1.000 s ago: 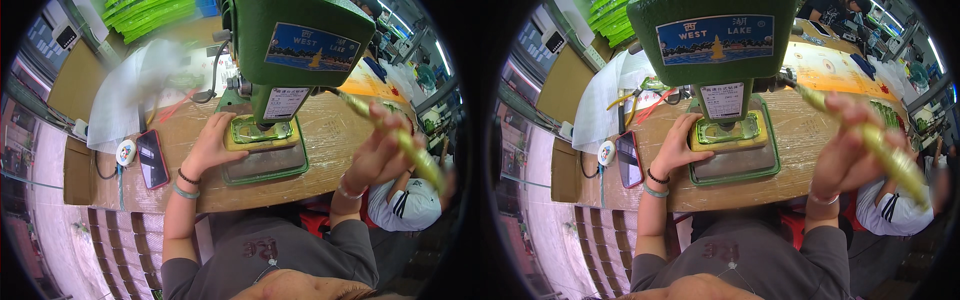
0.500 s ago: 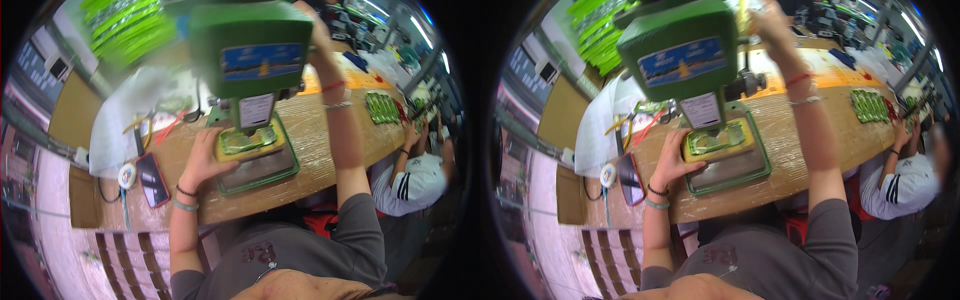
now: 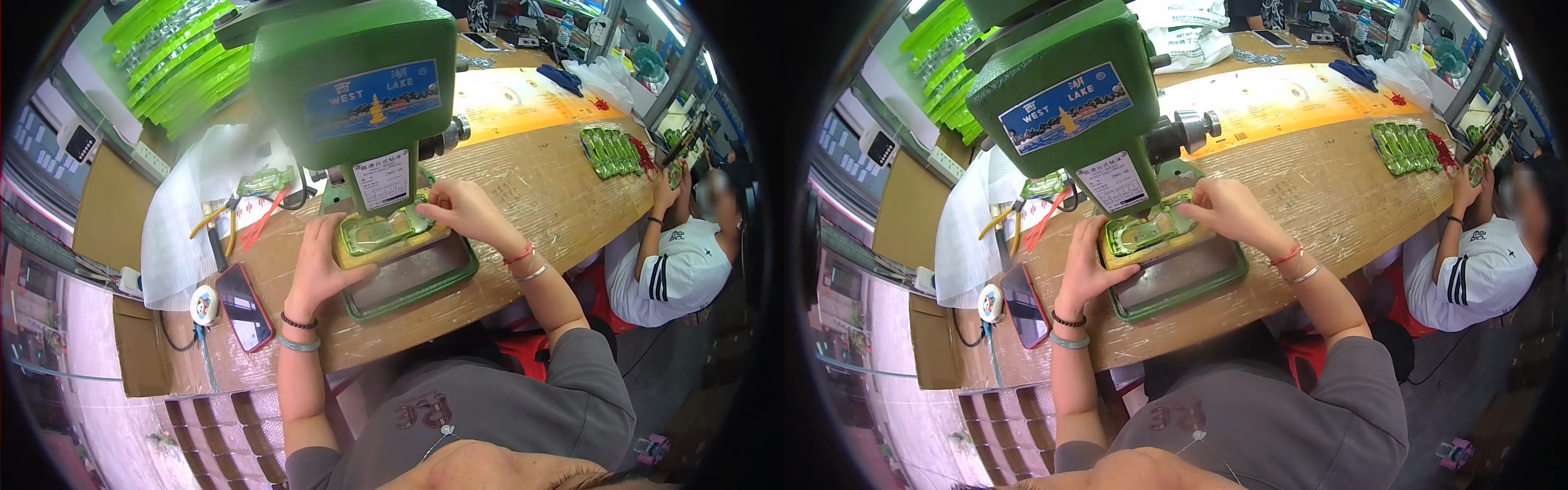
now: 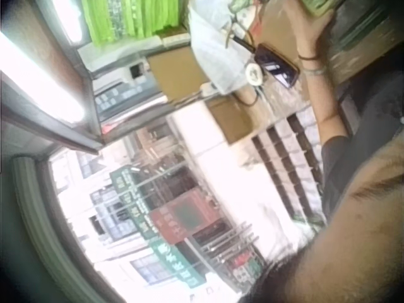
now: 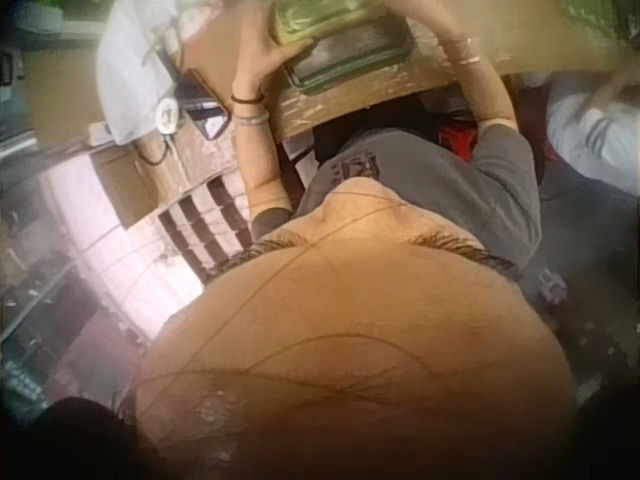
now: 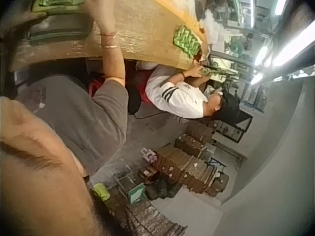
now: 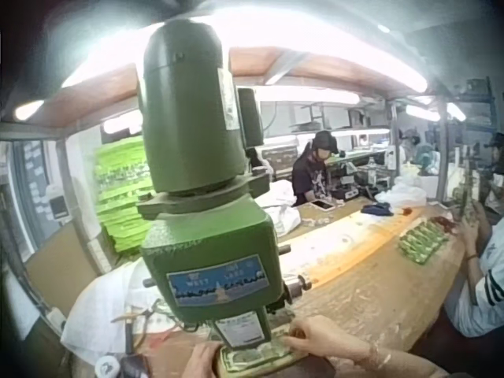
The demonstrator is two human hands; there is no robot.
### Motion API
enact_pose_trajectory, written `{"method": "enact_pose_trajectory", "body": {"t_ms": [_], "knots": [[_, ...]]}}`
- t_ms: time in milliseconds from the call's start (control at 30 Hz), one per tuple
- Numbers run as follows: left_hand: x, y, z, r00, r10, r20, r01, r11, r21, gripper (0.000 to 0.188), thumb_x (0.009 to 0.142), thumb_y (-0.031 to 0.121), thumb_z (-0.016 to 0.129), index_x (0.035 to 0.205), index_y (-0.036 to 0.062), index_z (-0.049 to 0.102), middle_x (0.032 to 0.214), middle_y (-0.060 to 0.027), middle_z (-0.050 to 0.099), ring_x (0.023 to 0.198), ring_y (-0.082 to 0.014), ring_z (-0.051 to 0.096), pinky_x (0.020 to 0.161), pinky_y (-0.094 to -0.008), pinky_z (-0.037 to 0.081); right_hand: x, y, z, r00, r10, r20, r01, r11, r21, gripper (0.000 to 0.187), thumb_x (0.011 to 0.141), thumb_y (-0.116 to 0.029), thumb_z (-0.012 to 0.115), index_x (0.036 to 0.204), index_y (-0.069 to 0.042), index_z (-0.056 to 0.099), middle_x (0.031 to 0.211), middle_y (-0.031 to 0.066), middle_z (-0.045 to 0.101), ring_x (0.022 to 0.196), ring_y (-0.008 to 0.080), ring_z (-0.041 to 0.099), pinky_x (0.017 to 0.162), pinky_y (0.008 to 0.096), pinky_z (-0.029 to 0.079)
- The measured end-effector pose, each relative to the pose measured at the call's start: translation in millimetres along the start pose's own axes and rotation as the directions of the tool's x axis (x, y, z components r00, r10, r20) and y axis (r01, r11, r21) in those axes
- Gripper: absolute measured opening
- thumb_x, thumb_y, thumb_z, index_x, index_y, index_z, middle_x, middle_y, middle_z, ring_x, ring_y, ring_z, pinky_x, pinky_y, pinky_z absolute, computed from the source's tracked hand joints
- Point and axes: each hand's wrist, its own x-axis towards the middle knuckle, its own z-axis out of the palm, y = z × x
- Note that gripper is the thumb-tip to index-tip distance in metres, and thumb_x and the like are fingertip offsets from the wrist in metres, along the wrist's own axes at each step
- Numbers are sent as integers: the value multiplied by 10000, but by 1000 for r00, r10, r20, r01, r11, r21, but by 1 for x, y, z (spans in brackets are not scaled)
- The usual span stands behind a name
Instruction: The person repeatedly places small green trays under a green manual press, pulls the lever to seal them, and then removes the sealed trays to place them into a cardboard box. The process is repeated continuously throughout the clip.
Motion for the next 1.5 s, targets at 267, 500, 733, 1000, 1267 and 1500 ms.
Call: {"method": "enact_pose_trajectory", "body": {"t_ms": [267, 500, 733, 1000, 1267, 1500], "knots": [[-6, -5, 1, 999, -42, -6, 41, 999, -23, 836, 581, 290, 892, 1252, -46, 524, 1175, -207, 562, 1114, -377, 530, 989, -429, 434, 11, 8, -37, 988, 90, -122, -55, 963, 262, 146, 812, -89, 648, 902, 20, 610, 661, 130, 649, 561, 205, 633, 522, 334, 500], [-3, -9, 6, 998, -45, 34, 46, 998, -37, 870, 589, 268, 892, 1281, -60, 479, 1187, -215, 523, 1104, -383, 512, 982, -435, 428, -49, 121, -113, 819, 485, -307, -291, 812, 506, 270, 872, -82, 624, 1123, -9, 556, 740, 90, 648, 512, 120, 590, 433, 272, 496], [-7, -13, 4, 998, -56, 40, 57, 998, -23, 902, 605, 273, 900, 1320, -57, 460, 1258, -230, 495, 1187, -395, 486, 1021, -443, 410, -106, 256, -146, 407, 684, -605, -265, 722, 639, 511, 958, -237, 624, 1370, -42, 392, 1092, 172, 609, 659, 166, 661, 496, 275, 543], [-64, 57, -57, 993, -113, -44, 119, 982, 146, 705, 790, 313, 795, 1351, -12, 516, 1375, -220, 484, 1288, -373, 463, 1090, -458, 379, -116, 137, -71, 677, 356, -644, -152, 924, 350, 331, 994, -202, 590, 1239, 21, 603, 916, 10, 641, 750, 83, 556, 666, 239, 472], [-303, 75, -126, 448, -139, -883, 746, 603, 283, 263, 750, 147, 801, 966, 36, 698, 1024, -134, 692, 984, -294, 652, 887, -379, 512, -108, 65, -11, 955, -294, -35, 280, 862, 423, 316, 1021, -242, 512, 1201, 9, 576, 858, 81, 586, 765, 160, 558, 711, 313, 487], [-658, 140, -192, -353, 61, -934, 747, -582, -321, 330, 870, 321, 617, 880, 16, 742, 910, -202, 712, 927, -374, 659, 852, -476, 489, -107, -22, 12, 757, -556, 342, 356, 791, 498, 329, 997, -258, 541, 1149, 33, 569, 904, 128, 640, 759, 204, 603, 730, 342, 495]]}}
